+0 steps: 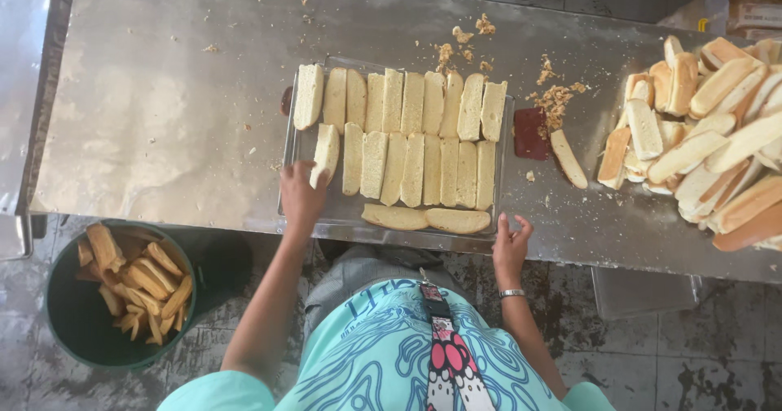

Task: The person arranges sliced bread pieces onto a metal tray in a commercial kitchen. They pick up slices from a pile on the table and place them neatly in rows on the tray, filling it up before moving the tray to a nearby surface.

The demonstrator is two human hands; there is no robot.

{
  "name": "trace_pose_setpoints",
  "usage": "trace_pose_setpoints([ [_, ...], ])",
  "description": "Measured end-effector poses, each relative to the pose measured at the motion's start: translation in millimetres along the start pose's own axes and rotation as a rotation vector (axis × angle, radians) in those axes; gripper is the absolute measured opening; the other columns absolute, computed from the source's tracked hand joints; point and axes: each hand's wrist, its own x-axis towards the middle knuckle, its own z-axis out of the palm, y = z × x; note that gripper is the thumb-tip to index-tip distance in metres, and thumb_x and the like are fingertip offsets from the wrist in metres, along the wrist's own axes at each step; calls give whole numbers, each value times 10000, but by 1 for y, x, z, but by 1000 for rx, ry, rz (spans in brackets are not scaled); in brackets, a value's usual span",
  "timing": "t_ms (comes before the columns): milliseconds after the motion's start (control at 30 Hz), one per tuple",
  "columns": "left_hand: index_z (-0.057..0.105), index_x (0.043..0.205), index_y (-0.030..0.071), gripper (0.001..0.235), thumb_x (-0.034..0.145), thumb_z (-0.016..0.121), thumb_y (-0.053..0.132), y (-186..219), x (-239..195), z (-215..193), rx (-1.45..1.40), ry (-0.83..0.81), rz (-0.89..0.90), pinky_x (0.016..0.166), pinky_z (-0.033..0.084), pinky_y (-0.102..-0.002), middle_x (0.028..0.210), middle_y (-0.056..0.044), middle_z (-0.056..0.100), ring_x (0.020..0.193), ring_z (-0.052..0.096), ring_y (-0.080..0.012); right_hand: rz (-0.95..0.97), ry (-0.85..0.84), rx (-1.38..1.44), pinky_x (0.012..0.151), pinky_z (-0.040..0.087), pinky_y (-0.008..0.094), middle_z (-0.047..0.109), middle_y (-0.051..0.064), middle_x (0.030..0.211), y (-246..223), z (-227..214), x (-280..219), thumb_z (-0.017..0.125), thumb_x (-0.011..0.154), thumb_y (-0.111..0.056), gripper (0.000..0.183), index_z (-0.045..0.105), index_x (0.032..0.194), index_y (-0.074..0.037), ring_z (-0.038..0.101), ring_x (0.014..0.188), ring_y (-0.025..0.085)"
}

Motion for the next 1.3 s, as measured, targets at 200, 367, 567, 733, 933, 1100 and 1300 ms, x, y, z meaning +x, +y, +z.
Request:
trace_pose_setpoints([
  [200,663,949,-11,452,816,870,368,-56,26,52,-205,-311,-279,785,520,-460,921,-179,674,865,652,-352,-107,110,-200,643,531,375,703,109,819,32,-24,24,701,946,-329,394,625,1220,-57,679,687,185],
  [367,720,946,0,361,867,869,319,-43,21,41,-180,-320,-154,838,511,-463,979,-186,672,923,636,-343,-314,249,-239,859,556,386,759,113,990,64,-60,98,718,929,-228,183,727,991,-56,728,959,256],
  [567,734,999,12,387,869,881,346,-27,16,34,-160,-323,-256,855,510,-449,1019,-172,649,933,630,-320,-329,422,-182,901,525,398,707,120,1044,56,-131,188,719,911,-202,193,687,1035,-58,681,999,266],
  [733,742,1086,22,334,923,858,290,-34,5,42,-139,-199,-254,861,498,-435,1064,-164,618,975,592,-301,-222,673,-282,920,481,429,633,131,1033,18,-213,265,729,878,-184,253,681,1086,-46,584,1009,286],
  [933,645,1194,-25,248,1071,737,169,-46,-20,54,-130,11,-414,910,481,-432,1230,-181,538,1062,571,-282,-177,854,-187,982,482,449,430,238,1308,-19,-262,322,767,885,-170,426,558,1236,-50,524,1162,344],
  [1100,606,1157,-40,204,1037,742,54,-39,-44,43,-257,178,-499,910,540,-355,1261,-143,459,1093,559,-227,-307,924,-662,1056,333,563,285,286,1425,-30,-313,324,848,779,-85,764,428,1415,-145,334,1317,446],
  [1300,597,1178,-8,219,1037,742,76,-18,-51,35,-297,217,-630,823,508,-331,1194,-90,462,1003,531,-176,-500,738,-1009,1083,420,516,501,121,1378,-49,-398,365,817,805,11,623,622,1351,-218,521,1304,316],
])
